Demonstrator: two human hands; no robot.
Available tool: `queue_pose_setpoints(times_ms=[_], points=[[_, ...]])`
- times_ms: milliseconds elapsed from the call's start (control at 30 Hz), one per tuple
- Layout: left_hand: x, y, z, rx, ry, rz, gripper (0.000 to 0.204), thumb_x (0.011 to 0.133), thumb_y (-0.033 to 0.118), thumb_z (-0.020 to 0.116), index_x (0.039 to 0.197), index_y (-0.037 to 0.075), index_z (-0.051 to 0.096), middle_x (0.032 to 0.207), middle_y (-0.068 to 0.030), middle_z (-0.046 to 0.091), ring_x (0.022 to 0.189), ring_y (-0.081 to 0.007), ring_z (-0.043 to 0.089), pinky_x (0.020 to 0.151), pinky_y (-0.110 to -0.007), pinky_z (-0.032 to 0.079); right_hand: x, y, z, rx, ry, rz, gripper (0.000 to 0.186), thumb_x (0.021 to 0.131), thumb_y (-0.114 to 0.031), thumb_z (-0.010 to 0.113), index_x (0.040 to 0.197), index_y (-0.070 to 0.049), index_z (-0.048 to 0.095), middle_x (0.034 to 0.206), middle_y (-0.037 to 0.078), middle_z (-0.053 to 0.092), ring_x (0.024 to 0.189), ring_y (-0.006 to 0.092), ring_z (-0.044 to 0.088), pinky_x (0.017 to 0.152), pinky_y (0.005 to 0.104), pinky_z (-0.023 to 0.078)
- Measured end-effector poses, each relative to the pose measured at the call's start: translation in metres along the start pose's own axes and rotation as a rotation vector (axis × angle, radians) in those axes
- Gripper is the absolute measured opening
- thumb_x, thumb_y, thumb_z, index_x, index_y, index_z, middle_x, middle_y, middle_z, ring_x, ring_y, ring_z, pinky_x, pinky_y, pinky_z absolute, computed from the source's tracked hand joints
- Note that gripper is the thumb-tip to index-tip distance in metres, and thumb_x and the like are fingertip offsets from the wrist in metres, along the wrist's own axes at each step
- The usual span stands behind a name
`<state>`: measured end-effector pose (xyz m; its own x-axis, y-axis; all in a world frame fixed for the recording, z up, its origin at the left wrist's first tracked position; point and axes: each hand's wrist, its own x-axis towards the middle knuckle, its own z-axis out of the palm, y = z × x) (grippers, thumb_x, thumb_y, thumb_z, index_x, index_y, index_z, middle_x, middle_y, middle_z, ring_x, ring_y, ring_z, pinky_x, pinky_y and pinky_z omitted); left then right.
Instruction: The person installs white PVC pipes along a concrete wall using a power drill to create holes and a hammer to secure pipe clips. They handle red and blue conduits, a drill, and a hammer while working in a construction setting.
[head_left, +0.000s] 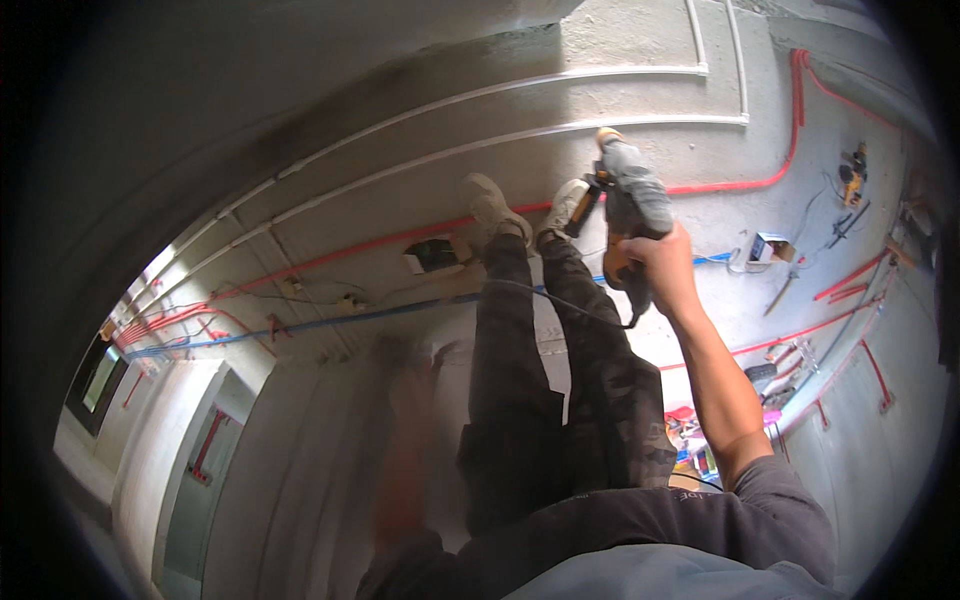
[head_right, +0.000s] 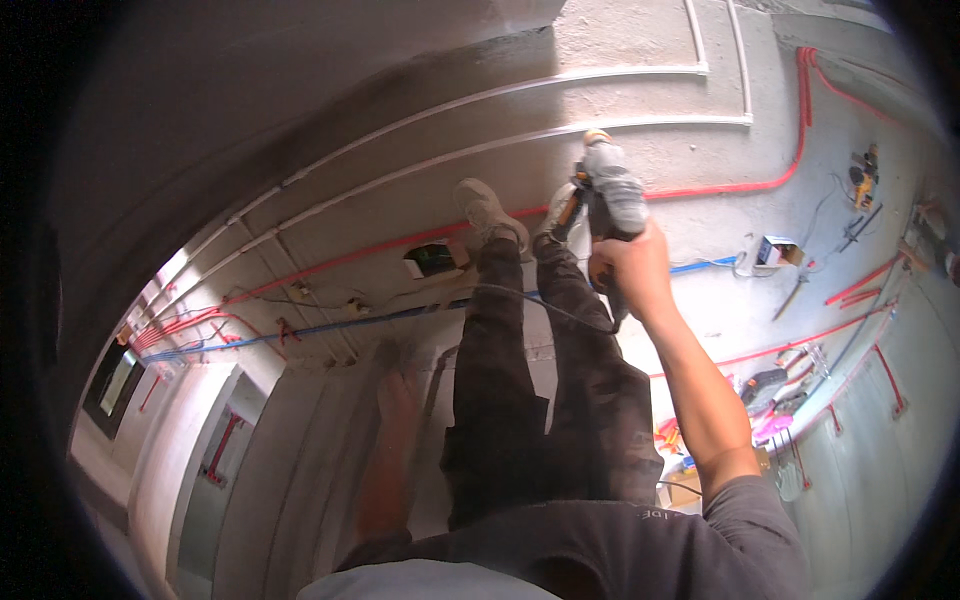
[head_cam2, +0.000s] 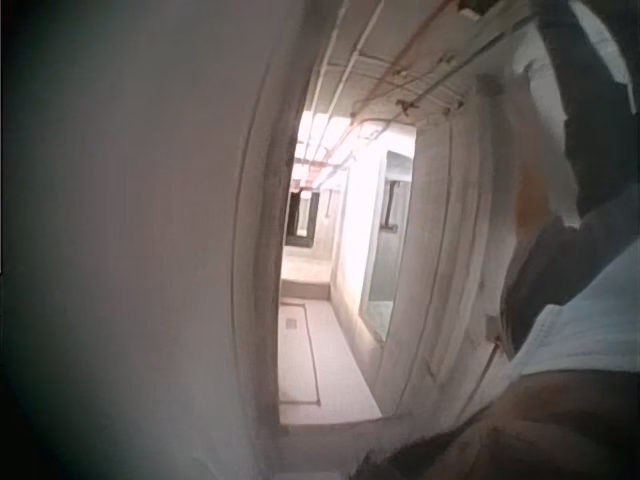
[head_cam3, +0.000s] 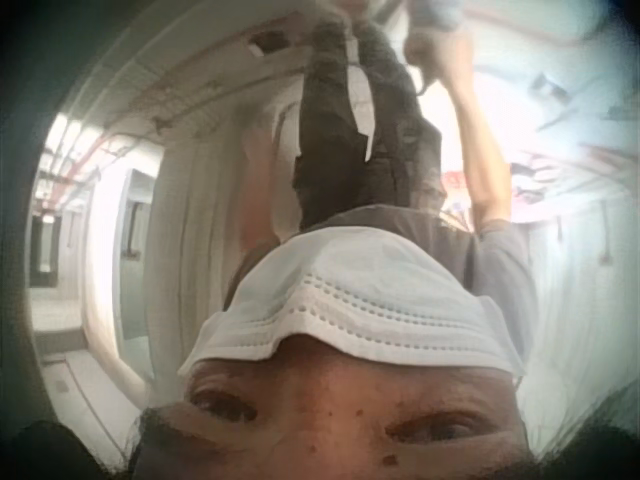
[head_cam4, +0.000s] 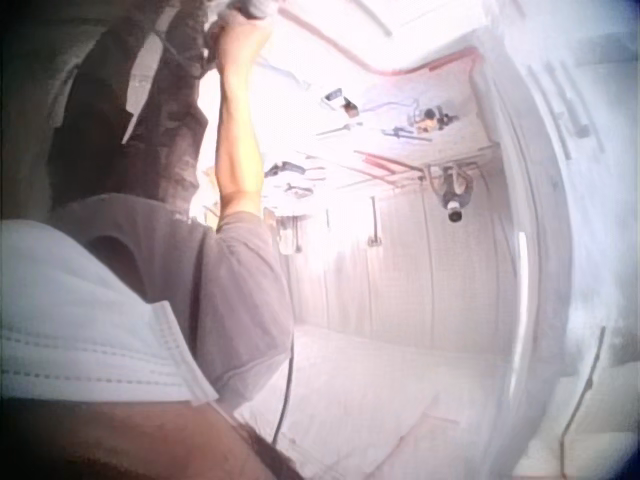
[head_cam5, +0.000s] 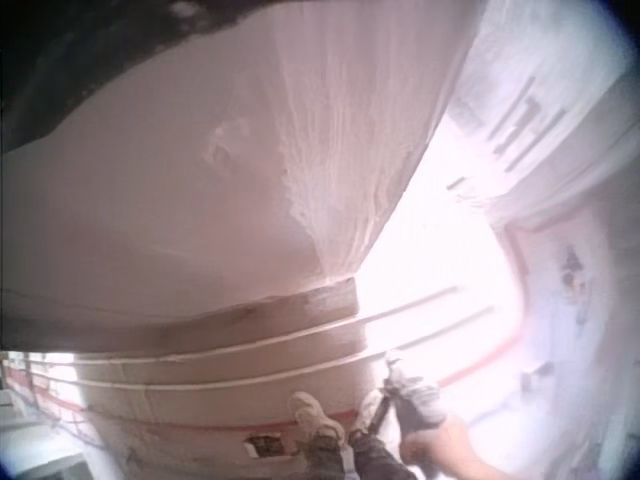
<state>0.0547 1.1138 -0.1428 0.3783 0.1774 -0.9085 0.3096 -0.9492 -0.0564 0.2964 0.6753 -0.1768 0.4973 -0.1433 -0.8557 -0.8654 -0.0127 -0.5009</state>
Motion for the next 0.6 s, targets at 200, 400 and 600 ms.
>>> queue_pose_setpoints(times_ms=[200, 400, 600], points=[[0.186, 0.021, 0.031, -0.064, -0.053, 0.271, 0.068, 0.094, 0.029, 0.072, 0.154, 0.008, 0.047, 0.131, -0.0267, 0.067, 0.118, -0.0442, 0.065, 0.095, -0.051, 0.052, 0.050, -0.004, 0.048, -0.131, -0.037, -0.163, 0.024, 0.078, 0.000, 0.068, 0.102, 0.001, 0.064, 0.085, 0.005, 0.067, 0.076, 0.0136, 0.061, 0.071, 0.0313, 0.050], [0.342, 0.241, -0.054, -1.129, -0.131, 0.335, 0.061, 0.105, 0.045, 0.061, 0.145, 0.000, 0.057, 0.133, -0.0157, 0.068, 0.119, -0.0280, 0.066, 0.103, -0.040, 0.049, 0.075, 0.000, 0.079, -0.143, -0.031, -0.067, 0.033, 0.081, -0.005, 0.070, 0.113, 0.002, 0.066, 0.091, 0.009, 0.071, 0.082, 0.0162, 0.065, 0.074, 0.0343, 0.054], [0.428, 0.331, -0.019, -1.968, -0.313, 0.294, 0.054, 0.111, 0.048, 0.051, 0.133, 0.001, 0.065, 0.116, -0.0070, 0.071, 0.097, -0.0158, 0.069, 0.085, -0.031, 0.055, 0.104, 0.006, 0.112, -0.276, -0.018, -0.084, 0.053, 0.078, -0.006, 0.071, 0.129, 0.003, 0.059, 0.099, 0.020, 0.072, 0.095, 0.0330, 0.071, 0.088, 0.0416, 0.054]])
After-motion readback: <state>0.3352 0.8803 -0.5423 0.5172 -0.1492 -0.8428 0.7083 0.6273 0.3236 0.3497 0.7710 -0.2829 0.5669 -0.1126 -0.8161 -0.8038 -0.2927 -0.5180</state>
